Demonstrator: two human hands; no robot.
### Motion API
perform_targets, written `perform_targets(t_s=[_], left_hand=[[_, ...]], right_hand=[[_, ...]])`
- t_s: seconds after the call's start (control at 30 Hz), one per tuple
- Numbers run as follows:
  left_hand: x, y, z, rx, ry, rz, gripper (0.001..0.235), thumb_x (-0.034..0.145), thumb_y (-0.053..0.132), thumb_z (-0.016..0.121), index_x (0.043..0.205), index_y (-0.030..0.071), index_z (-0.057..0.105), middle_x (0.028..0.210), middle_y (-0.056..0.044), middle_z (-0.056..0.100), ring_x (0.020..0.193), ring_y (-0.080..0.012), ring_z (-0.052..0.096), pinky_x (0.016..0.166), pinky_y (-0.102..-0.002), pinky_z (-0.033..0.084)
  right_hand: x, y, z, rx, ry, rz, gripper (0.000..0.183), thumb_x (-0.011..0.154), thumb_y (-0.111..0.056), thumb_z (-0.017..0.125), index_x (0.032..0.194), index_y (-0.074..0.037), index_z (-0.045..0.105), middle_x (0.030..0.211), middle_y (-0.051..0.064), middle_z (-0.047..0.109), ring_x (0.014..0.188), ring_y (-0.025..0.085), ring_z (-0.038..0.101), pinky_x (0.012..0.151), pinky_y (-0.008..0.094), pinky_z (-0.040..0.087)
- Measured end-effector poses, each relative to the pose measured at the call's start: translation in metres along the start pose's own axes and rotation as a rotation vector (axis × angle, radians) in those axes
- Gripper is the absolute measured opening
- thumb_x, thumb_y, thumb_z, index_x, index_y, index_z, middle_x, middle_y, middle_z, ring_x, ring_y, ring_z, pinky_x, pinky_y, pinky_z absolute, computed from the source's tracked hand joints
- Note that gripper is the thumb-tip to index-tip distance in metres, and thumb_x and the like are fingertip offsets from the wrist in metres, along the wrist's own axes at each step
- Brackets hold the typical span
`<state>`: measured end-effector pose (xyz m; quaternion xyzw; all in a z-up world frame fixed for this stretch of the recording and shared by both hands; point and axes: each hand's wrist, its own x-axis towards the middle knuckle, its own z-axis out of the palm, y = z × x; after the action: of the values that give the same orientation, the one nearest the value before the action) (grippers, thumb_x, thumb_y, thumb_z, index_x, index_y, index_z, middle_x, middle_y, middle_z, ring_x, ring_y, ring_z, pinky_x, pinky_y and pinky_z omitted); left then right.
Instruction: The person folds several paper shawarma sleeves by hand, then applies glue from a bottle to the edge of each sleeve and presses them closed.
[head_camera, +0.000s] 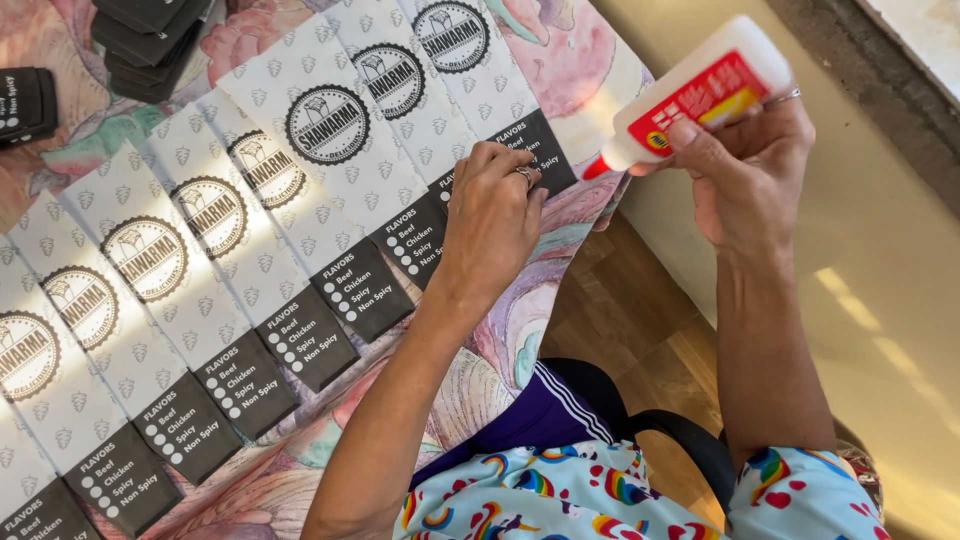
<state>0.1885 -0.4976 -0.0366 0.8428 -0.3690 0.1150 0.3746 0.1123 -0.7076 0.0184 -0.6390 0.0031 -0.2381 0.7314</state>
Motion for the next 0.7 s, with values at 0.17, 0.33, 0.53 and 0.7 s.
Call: perform_targets(t_s=[0.17,0.33,0.53,0.7], left_hand=[[0.000,0.005,-0.008,0.025,-0.074,-0.039,0.030,0.084,0.011,0.079,0.107,-0.007,0.075,0.117,-0.015,0.072,0.117,-0.0283,0.056,0.095,-0.045,0.049],[-0.002,0.002,-0.005,0.012,-0.047,-0.041,0.037,0.079,0.012,0.081,0.109,-0.008,0.075,0.120,-0.016,0.071,0.116,-0.0295,0.055,0.096,-0.045,0.049],[-0.003,0.004,-0.010,-0.002,-0.100,-0.069,0.046,0.077,0.021,0.088,0.110,-0.007,0.073,0.125,-0.015,0.069,0.123,-0.0295,0.054,0.101,-0.047,0.046],[-0.002,0.004,-0.008,-0.004,-0.081,-0.064,0.039,0.070,0.006,0.078,0.107,-0.008,0.074,0.122,-0.017,0.070,0.121,-0.0313,0.055,0.100,-0.047,0.046]], right_hand=[[-0.006,0.035,-0.009,-0.128,-0.009,-0.222,0.030,0.090,0.005,0.080,0.104,0.011,0.054,0.114,0.025,0.068,0.107,0.034,0.072,0.091,0.048,0.071],[-0.014,0.040,0.004,-0.140,-0.008,-0.165,0.040,0.088,0.009,0.081,0.122,0.012,0.059,0.120,0.013,0.058,0.112,0.026,0.065,0.091,0.037,0.068],[-0.009,0.057,-0.018,-0.127,0.052,-0.262,0.047,0.085,0.007,0.086,0.068,-0.004,0.043,0.120,0.009,0.055,0.115,0.023,0.061,0.087,0.034,0.065],[-0.015,0.051,0.005,-0.098,-0.017,-0.169,0.043,0.086,0.000,0.085,0.120,0.001,0.059,0.110,0.010,0.068,0.104,0.020,0.070,0.088,0.030,0.064]])
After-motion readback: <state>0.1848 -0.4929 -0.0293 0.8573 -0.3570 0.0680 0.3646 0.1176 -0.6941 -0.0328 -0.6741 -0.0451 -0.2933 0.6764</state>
